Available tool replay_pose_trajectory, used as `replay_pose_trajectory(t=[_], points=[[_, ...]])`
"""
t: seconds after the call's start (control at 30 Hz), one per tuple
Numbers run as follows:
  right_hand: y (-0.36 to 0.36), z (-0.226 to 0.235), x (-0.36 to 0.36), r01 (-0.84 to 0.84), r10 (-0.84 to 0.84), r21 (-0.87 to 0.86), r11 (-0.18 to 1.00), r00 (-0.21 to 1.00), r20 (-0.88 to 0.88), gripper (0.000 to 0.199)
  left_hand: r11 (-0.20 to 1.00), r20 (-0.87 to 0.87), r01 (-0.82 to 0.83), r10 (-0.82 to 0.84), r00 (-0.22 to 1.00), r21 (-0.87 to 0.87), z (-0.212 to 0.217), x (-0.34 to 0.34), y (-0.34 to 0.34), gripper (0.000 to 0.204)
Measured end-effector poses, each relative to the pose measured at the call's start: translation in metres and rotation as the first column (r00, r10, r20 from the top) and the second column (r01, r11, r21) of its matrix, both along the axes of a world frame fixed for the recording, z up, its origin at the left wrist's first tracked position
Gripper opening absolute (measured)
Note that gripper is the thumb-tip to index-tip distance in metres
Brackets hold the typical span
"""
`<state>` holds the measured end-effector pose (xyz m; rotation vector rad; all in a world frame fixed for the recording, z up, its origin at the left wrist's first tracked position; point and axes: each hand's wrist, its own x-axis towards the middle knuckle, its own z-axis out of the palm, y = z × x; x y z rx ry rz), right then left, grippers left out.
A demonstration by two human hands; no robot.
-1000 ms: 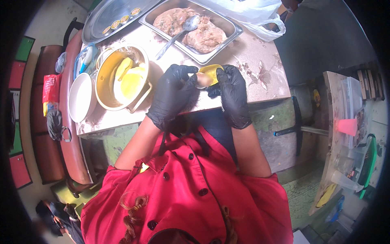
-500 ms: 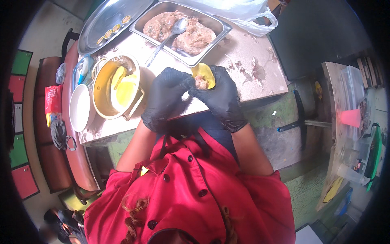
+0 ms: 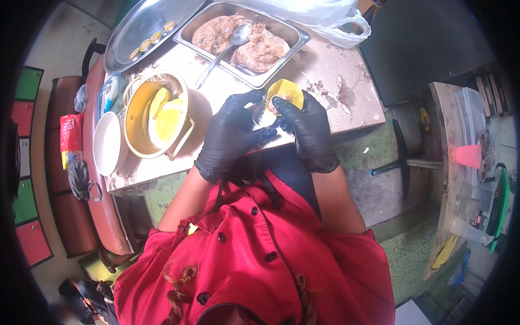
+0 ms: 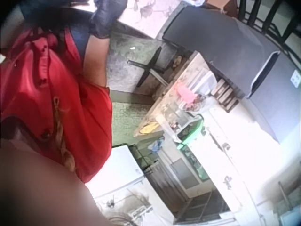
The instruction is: The person assembles small food portions by placing yellow circular discs into metal molds, adding a spoonful of meat mixture, and pressing the edges to seal. They repeat this process multiple times and place the finished items on a tray.
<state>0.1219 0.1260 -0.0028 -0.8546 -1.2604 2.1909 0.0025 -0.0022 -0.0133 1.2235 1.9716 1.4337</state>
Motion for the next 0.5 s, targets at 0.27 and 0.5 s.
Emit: replay_pose_trajectory(t=[0.27,0.5], points=[[0.011,0.018,0.024,-0.039,0.031,-0.078,0.996,0.994,-0.105,0.033,0.99,-0.295,-0.125,0.137,0.946,0.062,0.02,0.009,-0.011,0.046],[-0.022,0.048,0.023,-0.268,0.266,0.073,0.961,0.964,0.026,0.045,0.997,0.349,0.07,-0.076,0.934,0.031,0.044,0.011,-0.04,0.015]])
